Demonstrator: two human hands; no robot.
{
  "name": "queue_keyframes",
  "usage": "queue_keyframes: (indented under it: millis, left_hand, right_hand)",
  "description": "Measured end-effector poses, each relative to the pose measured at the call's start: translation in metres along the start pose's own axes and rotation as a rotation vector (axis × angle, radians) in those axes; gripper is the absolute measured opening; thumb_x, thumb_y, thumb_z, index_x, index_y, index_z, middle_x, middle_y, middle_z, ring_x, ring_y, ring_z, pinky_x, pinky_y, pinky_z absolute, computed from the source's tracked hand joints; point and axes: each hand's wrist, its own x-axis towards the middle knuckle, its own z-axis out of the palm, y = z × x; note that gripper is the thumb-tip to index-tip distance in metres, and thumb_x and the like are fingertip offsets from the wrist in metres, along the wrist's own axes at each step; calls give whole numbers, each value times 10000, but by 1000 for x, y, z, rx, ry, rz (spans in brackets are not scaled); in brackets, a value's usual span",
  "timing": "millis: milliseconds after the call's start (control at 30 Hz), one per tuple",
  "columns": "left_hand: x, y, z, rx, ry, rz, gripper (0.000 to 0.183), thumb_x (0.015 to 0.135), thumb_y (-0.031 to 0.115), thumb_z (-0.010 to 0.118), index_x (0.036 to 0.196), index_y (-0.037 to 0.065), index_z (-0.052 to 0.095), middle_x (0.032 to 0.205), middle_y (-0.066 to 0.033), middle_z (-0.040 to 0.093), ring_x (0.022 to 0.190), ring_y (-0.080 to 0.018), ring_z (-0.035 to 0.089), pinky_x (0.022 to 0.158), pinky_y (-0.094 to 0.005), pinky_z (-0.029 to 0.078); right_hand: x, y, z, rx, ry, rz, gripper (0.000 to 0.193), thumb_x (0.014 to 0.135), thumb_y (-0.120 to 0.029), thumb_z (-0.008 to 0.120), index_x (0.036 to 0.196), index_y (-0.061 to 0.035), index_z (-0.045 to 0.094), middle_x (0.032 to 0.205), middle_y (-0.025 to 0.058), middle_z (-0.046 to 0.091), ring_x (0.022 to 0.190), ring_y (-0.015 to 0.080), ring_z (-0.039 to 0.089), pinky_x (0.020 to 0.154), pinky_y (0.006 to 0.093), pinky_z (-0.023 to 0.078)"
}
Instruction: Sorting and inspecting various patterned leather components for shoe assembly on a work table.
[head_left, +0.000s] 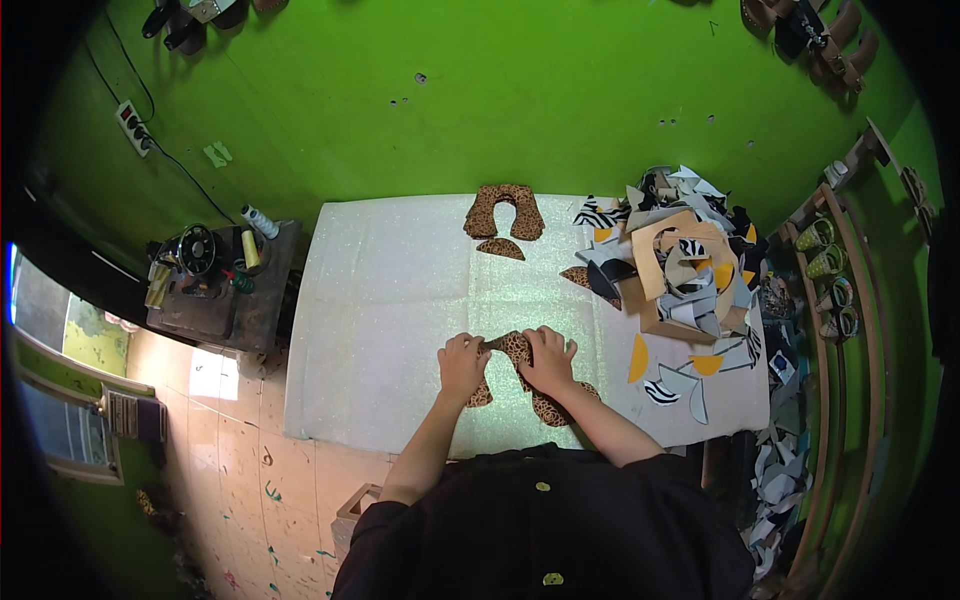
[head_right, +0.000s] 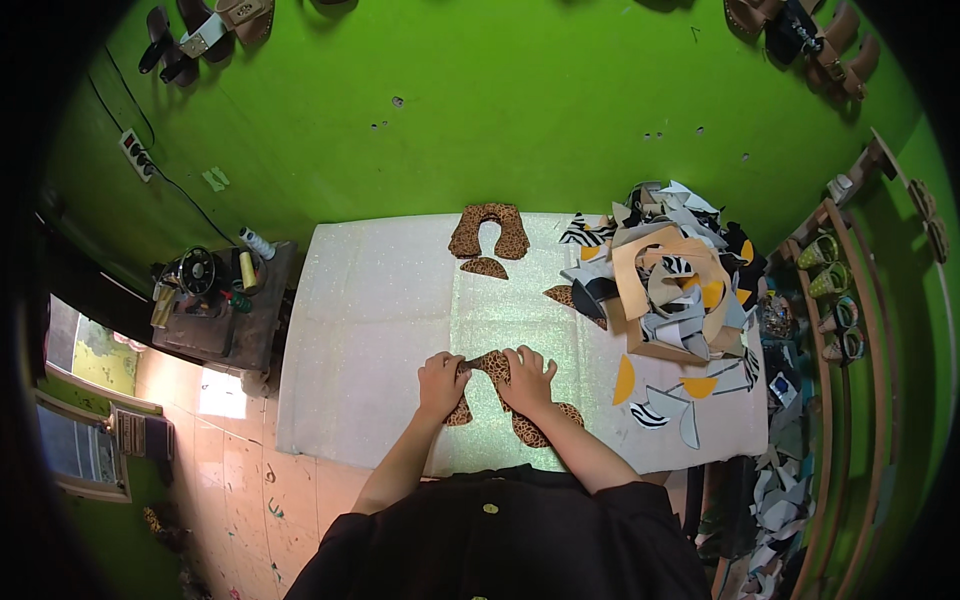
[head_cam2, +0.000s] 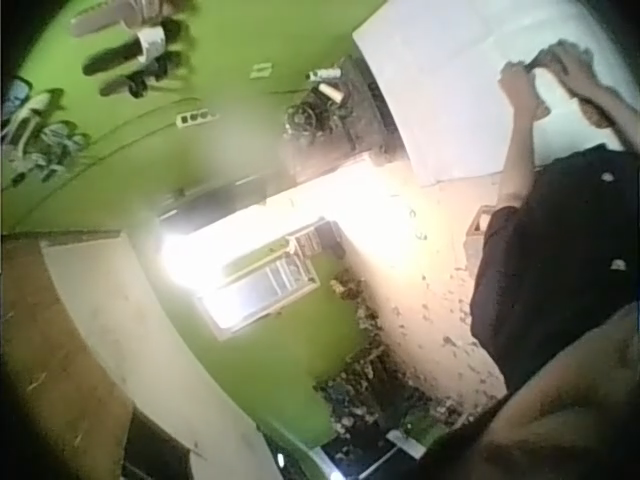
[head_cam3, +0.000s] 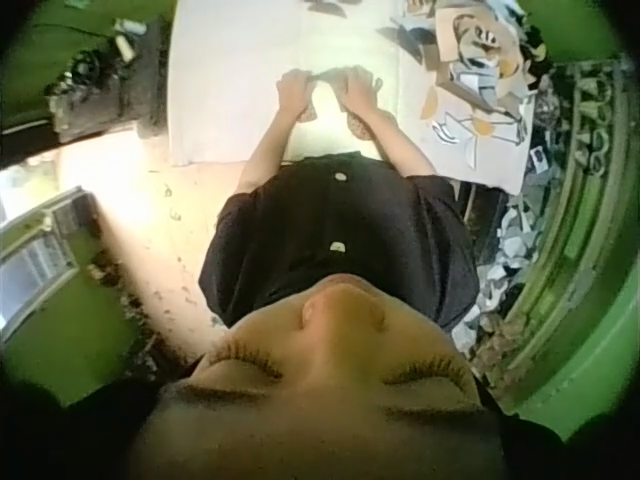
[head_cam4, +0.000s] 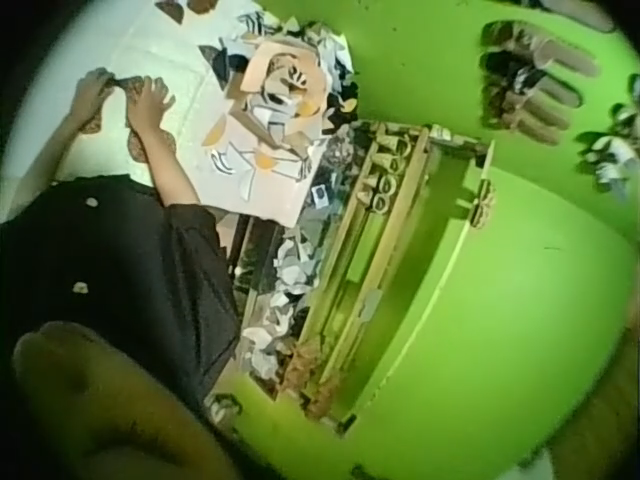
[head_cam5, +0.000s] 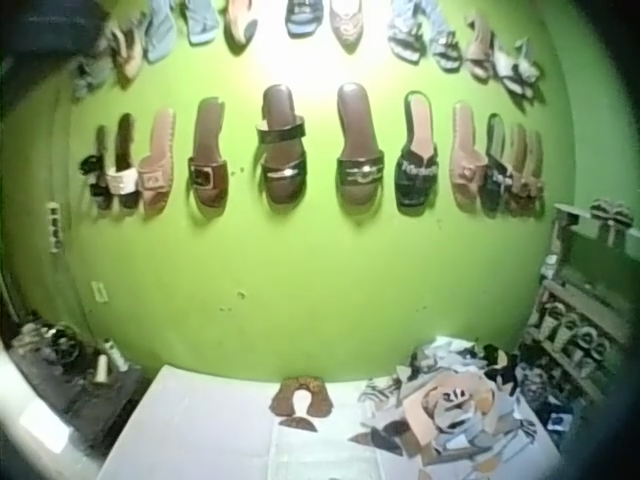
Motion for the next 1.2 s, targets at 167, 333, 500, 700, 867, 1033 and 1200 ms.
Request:
queue_keyframes:
  millis: [167, 333, 500, 700, 867, 1033, 1200]
  left_hand:
    - [8, -4, -2, 115, -252, 16, 236, 806, 242, 651, 988, 107, 588, 1056, -74, 531, 1031, -255, 481, 811, -449, 318]
    - [24, -10, -4, 33, -253, 225, 221, 811, 247, 546, 911, 57, 492, 909, -137, 529, 933, -310, 502, 829, -514, 288]
    - [69, -8, -25, 15, -215, 293, 245, 730, 239, 572, 871, 54, 497, 836, -142, 532, 840, -327, 530, 838, -516, 323]
    - [155, -10, -44, -79, -231, 258, 240, 698, 256, 601, 806, 50, 540, 756, -149, 570, 720, -346, 564, 749, -401, 420]
    - [231, -10, -41, -167, -180, 153, 309, 687, 237, 658, 933, 66, 579, 832, -126, 616, 770, -309, 608, 713, -395, 456]
    - [300, -33, 10, -623, -51, -214, 456, 671, 218, 750, 1032, 23, 551, 967, -153, 656, 854, -269, 646, 757, -345, 501]
    - [327, -53, 41, -947, -66, -312, 632, 691, 132, 762, 1220, 19, 436, 899, -118, 643, 813, -177, 620, 723, -308, 496]
  right_hand:
    - [24, -11, -7, 1, -66, -164, 702, 682, -288, 704, 1316, -193, 420, 1330, 146, 358, 1281, 322, 299, 1003, 580, 163]
    - [44, -13, -3, -86, -125, -312, 529, 663, -337, 730, 1133, -171, 556, 1262, 94, 447, 1252, 304, 345, 964, 605, 209]
    - [68, -7, -12, 38, -72, -224, 361, 693, -399, 730, 913, -132, 627, 890, 59, 605, 1033, 246, 531, 950, 578, 208]
    - [125, 14, -32, 868, -188, 33, 239, 768, -203, 742, 877, -28, 620, 673, -38, 573, 619, 61, 480, 620, 264, 324]
    - [190, 33, -42, 926, 15, 84, 145, 808, -118, 710, 844, -25, 605, 607, -99, 411, 562, 13, 340, 502, 199, 279]
    - [258, 31, -35, 688, 285, 169, 238, 801, -293, 699, 858, -69, 644, 586, -25, 512, 570, 105, 476, 696, 304, 314]
    - [304, 36, -39, 471, 404, 266, 242, 827, -342, 644, 843, -101, 649, 600, 23, 568, 627, 207, 566, 819, 438, 257]
